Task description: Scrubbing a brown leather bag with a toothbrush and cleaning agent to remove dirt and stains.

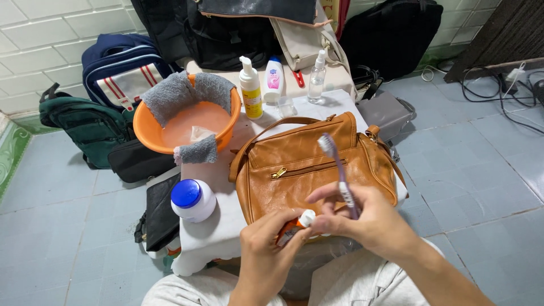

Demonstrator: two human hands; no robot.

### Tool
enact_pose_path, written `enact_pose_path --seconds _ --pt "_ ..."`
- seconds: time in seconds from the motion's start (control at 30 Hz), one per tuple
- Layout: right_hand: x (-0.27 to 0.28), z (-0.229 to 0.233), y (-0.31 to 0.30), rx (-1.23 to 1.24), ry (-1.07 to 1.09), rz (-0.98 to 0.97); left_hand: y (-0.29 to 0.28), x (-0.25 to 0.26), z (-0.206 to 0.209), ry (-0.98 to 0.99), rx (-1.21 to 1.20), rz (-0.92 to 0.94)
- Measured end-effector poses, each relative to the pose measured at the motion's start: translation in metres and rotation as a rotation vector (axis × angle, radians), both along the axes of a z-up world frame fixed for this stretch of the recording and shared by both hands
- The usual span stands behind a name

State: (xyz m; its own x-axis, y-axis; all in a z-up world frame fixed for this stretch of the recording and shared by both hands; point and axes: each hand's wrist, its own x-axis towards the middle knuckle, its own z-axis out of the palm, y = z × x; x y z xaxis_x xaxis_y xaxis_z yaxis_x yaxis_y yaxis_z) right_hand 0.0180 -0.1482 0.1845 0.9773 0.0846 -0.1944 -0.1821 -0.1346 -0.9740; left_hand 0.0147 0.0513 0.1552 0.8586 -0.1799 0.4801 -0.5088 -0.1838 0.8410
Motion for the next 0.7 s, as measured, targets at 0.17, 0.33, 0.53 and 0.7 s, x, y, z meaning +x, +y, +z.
enact_pose_path --seconds 0.17,0.33,0.53,0.7 --pt "-0.001 0.001 0.014 0.157 0.058 -0.098 0.003 -0.002 -0.003 -0.059 -0.018 0.011" --pt "0.002 -0.008 0.011 0.356 0.149 -0.037 0.003 0.002 -0.008 -0.091 -0.031 -0.001" --pt "0.012 -0.03 0.002 0.543 0.322 0.08 0.01 0.016 -0.021 -0.148 0.064 -0.037" --pt "0.019 -0.025 -0.003 0.492 0.226 0.029 0.005 0.026 -0.001 -0.122 0.057 -0.058"
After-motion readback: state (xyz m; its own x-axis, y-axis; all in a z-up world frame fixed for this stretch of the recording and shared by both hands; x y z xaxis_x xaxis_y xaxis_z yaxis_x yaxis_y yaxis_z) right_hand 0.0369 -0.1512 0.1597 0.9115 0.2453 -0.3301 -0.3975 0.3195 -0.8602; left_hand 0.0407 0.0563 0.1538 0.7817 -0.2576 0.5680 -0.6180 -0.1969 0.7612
